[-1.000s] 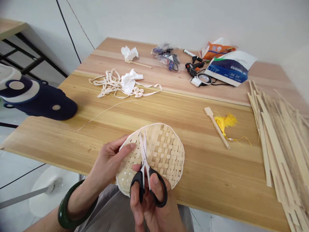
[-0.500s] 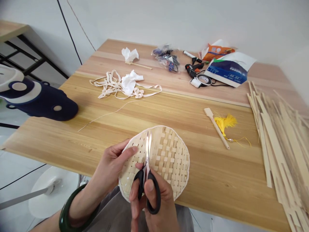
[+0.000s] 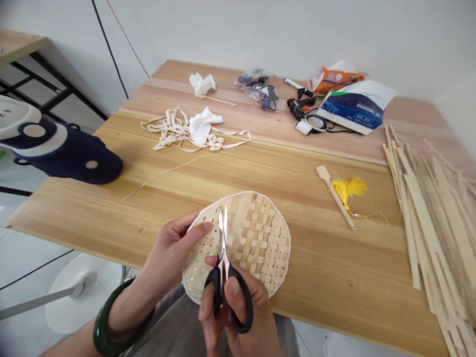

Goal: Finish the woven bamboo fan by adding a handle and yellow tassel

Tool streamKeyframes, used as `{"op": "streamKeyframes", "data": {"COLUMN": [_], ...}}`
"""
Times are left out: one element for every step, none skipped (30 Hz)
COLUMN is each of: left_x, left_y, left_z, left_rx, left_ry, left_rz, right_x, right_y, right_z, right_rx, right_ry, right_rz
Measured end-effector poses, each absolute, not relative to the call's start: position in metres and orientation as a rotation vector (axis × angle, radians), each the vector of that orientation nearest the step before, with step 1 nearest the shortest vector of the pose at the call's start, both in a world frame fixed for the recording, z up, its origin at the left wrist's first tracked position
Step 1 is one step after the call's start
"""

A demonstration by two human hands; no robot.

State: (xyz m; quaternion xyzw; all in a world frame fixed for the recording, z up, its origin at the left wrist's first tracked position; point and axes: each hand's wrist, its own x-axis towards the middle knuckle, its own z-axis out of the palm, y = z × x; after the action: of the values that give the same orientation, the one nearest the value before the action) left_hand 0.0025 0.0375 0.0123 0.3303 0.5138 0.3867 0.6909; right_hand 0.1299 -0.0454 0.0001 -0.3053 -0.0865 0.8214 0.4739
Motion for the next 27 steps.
{"op": "streamKeyframes", "data": {"left_x": [0.002,0.002,0.001,0.001,0.0,0.0,0.0,0.0,0.0,0.0,0.0,0.0,0.0,-0.001,-0.001,-0.001,-0.002,-0.002,-0.003,-0.003,-0.004,-0.004,-0.004,-0.004,-0.004,-0.004,-0.003], "left_y": [0.037,0.037,0.037,0.037,0.037,0.037,0.038,0.038,0.039,0.039,0.04,0.04,0.04,0.041,0.041,0.041,0.042,0.042,0.042,0.043,0.043,0.043,0.043,0.044,0.044,0.044,0.044], "left_z": [0.012,0.012,0.012,0.012,0.012,0.012,0.013,0.013,0.014,0.014,0.014,0.014,0.014,0.014,0.013,0.013,0.013,0.013,0.013,0.013,0.013,0.013,0.013,0.013,0.013,0.013,0.013], "left_rx": [0.746,0.752,0.757,0.761,0.764,0.768,0.77,0.772,0.772,0.773,0.775,0.777,0.78,0.782,0.782,0.781,0.779,0.779,0.78,0.783,0.785,0.785,0.783,0.777,0.77,0.762,0.755], "left_ry": [1.152,1.157,1.164,1.168,1.171,1.171,1.17,1.168,1.164,1.161,1.161,1.161,1.16,1.158,1.156,1.153,1.148,1.144,1.142,1.142,1.143,1.145,1.146,1.145,1.141,1.135,1.13], "left_rz": [0.863,0.864,0.866,0.869,0.873,0.877,0.878,0.88,0.881,0.881,0.883,0.885,0.887,0.888,0.888,0.889,0.89,0.891,0.892,0.891,0.888,0.883,0.879,0.876,0.873,0.873,0.874], "right_x": [0.131,0.131,0.132,0.133,0.133,0.133,0.133,0.133,0.134,0.134,0.134,0.134,0.135,0.135,0.136,0.136,0.136,0.136,0.136,0.136,0.136,0.136,0.136,0.136,0.136,0.136,0.136], "right_y": [-0.045,-0.044,-0.044,-0.044,-0.044,-0.044,-0.044,-0.044,-0.044,-0.045,-0.046,-0.047,-0.048,-0.049,-0.05,-0.05,-0.05,-0.05,-0.05,-0.05,-0.05,-0.05,-0.05,-0.05,-0.05,-0.051,-0.051], "right_z": [0.002,0.004,0.006,0.007,0.008,0.009,0.009,0.008,0.008,0.007,0.005,0.004,0.002,0.001,0.0,-0.001,-0.002,-0.002,-0.002,-0.002,-0.002,-0.001,0.0,0.0,0.0,0.001,0.001], "right_rx": [-0.746,-0.746,-0.75,-0.765,-0.785,-0.793,-0.784,-0.763,-0.739,-0.714,-0.699,-0.688,-0.683,-0.674,-0.671,-0.667,-0.666,-0.668,-0.672,-0.672,-0.672,-0.669,-0.667,-0.661,-0.66,-0.659,-0.656], "right_ry": [-0.209,-0.204,-0.192,-0.177,-0.16,-0.15,-0.149,-0.155,-0.16,-0.164,-0.166,-0.168,-0.167,-0.166,-0.159,-0.149,-0.14,-0.136,-0.139,-0.147,-0.156,-0.162,-0.161,-0.157,-0.151,-0.146,-0.144], "right_rz": [2.009,2.01,2.012,2.025,2.04,2.048,2.051,2.046,2.037,2.031,2.03,2.034,2.034,2.03,2.024,2.018,2.014,2.011,2.013,2.016,2.021,2.024,2.024,2.024,2.027,2.027,2.03]}}
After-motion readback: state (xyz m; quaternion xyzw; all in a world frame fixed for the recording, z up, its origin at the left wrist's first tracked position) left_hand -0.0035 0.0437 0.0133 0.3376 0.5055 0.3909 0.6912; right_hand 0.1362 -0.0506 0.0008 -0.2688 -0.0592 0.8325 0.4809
